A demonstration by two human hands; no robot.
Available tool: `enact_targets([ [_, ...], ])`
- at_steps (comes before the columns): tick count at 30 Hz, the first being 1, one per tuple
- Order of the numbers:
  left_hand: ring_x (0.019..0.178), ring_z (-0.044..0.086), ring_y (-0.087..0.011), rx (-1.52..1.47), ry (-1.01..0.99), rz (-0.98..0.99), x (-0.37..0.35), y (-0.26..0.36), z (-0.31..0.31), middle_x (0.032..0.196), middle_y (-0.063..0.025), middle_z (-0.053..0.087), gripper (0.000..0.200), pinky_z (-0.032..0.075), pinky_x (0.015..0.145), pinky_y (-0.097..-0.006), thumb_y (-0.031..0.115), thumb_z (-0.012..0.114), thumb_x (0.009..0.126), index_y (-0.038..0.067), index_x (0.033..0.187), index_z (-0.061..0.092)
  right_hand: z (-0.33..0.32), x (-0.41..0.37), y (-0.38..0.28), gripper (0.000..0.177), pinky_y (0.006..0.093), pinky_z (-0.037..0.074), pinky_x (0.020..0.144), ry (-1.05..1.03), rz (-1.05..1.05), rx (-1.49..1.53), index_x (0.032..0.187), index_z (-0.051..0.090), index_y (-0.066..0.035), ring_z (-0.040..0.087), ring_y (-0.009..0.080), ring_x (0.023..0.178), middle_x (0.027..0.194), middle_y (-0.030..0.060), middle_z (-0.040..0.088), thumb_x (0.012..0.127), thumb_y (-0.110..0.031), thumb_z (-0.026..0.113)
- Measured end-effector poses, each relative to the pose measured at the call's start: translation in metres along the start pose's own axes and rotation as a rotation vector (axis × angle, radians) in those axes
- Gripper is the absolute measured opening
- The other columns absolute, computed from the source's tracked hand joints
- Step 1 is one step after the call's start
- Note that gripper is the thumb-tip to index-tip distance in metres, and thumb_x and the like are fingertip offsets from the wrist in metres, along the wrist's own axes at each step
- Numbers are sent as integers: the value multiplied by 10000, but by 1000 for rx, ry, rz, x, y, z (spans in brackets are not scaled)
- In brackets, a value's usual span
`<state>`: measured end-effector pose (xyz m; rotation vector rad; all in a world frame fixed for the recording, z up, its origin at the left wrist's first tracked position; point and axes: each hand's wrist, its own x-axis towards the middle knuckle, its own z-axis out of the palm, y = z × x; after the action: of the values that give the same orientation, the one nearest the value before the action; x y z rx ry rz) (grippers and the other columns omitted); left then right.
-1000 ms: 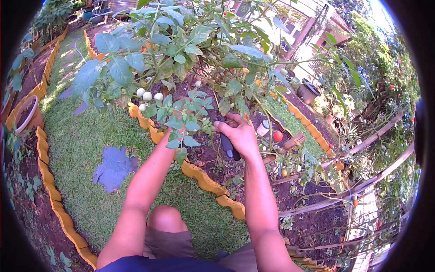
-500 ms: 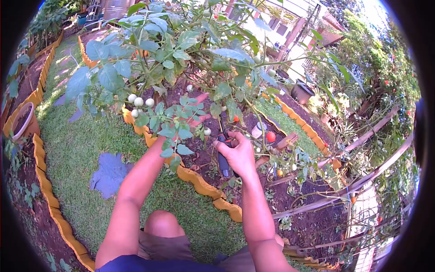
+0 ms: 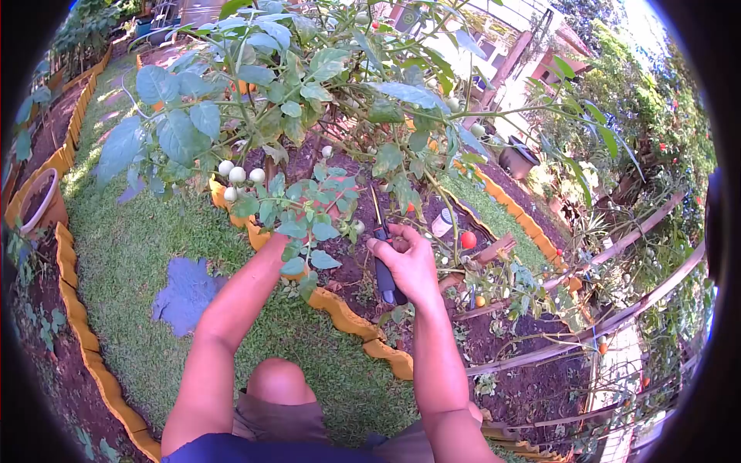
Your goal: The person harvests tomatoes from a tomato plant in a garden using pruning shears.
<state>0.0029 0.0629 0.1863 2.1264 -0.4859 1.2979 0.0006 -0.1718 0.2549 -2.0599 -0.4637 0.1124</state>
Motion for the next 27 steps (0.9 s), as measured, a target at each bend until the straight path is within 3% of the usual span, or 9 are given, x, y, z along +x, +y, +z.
enact_targets([
  [3,1046,686,-243,0,33,-40,-7,-6,-2,1122,-115,701,445,539,856,-360,-7,656,880,70,1316,622,-4,2,-12,642,262,503,661,-93,18,118,1288,636,66,657,102,733,855,68,738,809,-326,807],
  [4,1040,685,-241,-4,40,-51,-9,-7,-2,1115,-115,701,440,538,852,-358,-4,658,879,67,1312,623,-1,4,-10,535,256,476,620,-106,12,236,1232,675,43,621,81,704,844,38,723,834,-293,796],
  [7,1022,684,-234,-6,54,-80,-11,-11,-1,1095,-114,702,424,534,840,-354,4,661,879,58,1298,627,1,19,-6,443,254,471,616,-164,20,318,1155,710,25,619,82,698,846,33,721,844,-278,793],
  [8,1017,684,-232,-5,57,-87,-11,-11,0,1088,-114,703,419,533,836,-353,7,662,878,55,1294,629,3,29,4,569,244,537,562,-187,28,368,1308,591,87,660,122,656,907,85,725,880,-228,791],
  [14,981,682,-218,-9,75,-137,-14,-16,0,1047,-112,705,391,527,811,-344,25,668,877,37,1266,637,1,38,0,600,229,530,573,-243,83,370,1335,589,71,662,102,672,905,78,733,879,-260,794],
  [17,963,681,-211,-17,79,-160,-15,-17,1,1027,-111,706,378,523,798,-340,34,671,876,28,1252,641,3,35,-6,439,241,453,599,-210,78,360,1110,723,20,581,59,675,842,11,707,831,-303,826],
  [27,904,678,-189,-47,123,-277,-28,-27,7,959,-107,710,341,512,757,-325,63,682,873,-1,1206,655,8,30,2,550,236,473,619,-165,-14,330,1246,670,75,618,70,696,862,46,727,844,-264,830],
])
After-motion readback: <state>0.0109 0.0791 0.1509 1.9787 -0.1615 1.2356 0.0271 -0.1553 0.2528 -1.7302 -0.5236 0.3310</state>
